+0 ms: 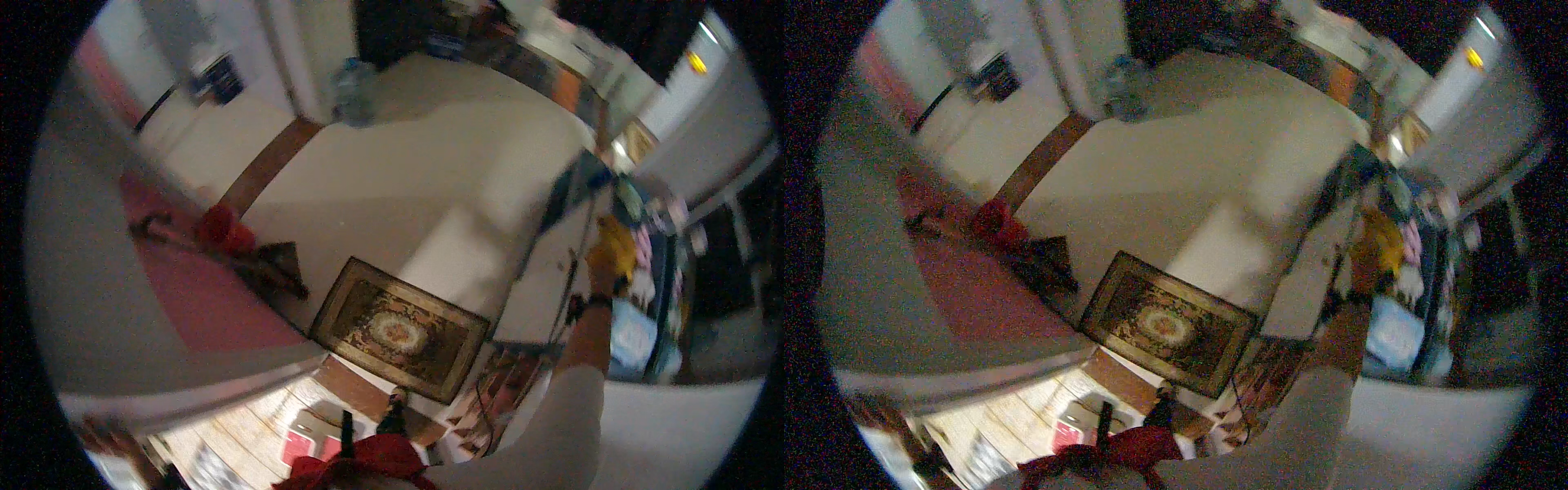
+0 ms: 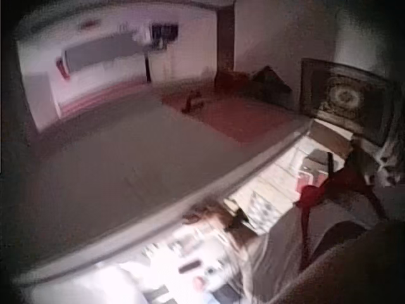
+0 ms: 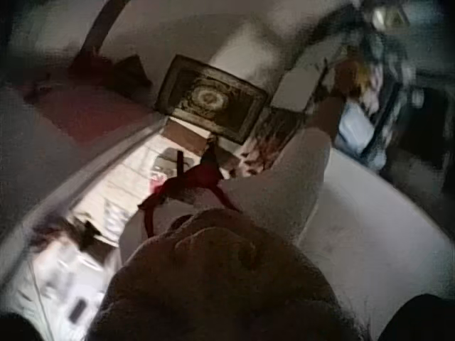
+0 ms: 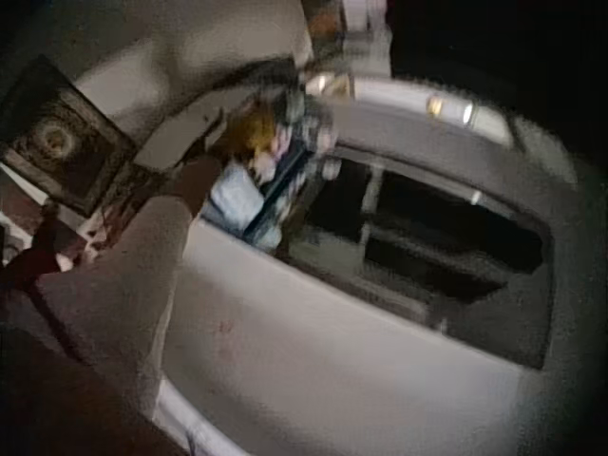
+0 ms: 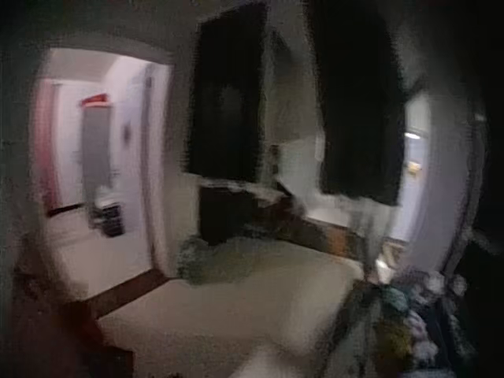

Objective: The person scrubs the bathroom sink and surrounding tiled wall with a yellow sponge, then wipes the same areas with a yellow cloth. The person moves items like cups and toothbrushes aside to reach the surfaces and returns them afterward.

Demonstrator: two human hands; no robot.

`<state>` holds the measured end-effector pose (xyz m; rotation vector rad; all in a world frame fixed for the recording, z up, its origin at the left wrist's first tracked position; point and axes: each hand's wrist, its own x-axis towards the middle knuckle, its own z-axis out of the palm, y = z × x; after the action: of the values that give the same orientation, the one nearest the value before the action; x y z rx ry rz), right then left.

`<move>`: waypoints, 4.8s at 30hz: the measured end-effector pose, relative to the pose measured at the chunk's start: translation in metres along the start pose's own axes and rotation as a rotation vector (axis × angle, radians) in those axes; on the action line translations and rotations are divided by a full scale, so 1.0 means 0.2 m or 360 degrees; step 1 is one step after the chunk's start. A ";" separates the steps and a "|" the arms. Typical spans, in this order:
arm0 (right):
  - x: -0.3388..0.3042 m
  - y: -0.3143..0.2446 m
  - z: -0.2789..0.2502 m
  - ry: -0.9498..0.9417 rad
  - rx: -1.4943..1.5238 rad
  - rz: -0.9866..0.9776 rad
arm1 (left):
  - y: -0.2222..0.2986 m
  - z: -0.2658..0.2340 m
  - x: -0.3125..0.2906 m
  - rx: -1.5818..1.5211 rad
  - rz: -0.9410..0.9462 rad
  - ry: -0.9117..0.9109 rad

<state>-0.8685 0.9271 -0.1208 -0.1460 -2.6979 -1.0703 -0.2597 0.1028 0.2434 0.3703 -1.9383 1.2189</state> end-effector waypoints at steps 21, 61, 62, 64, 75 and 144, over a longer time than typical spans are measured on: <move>-0.61 -0.37 -1.54 0.0114 0.3313 0.0341 | -0.01 -0.04 -0.08 -0.0493 -0.0172 -0.0082; -4.37 -1.39 -4.14 -0.3383 0.3135 -0.1864 | -1.10 -0.87 -2.19 -0.3614 -0.3114 -0.0788; -4.38 -1.41 -4.18 -0.3136 0.3289 -0.1917 | -1.16 -0.87 -2.26 -0.3490 -0.3167 -0.0938; -4.38 -1.47 -4.24 -0.3165 0.3415 -0.1732 | -1.29 -0.84 -2.39 -0.3374 -0.3163 -0.1135; -4.42 -1.73 -4.84 -0.1283 0.3551 -0.1473 | -2.07 -0.33 -3.09 -0.2923 -0.2630 -0.1419; -3.53 -2.30 -5.00 -0.1250 0.2878 -0.1608 | -1.58 1.05 -1.54 -0.3105 -0.0504 -0.1913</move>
<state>-0.0872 -0.0971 0.1004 1.3361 -3.0405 1.9717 0.0317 -0.2819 0.1621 0.2419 -2.7293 -1.6565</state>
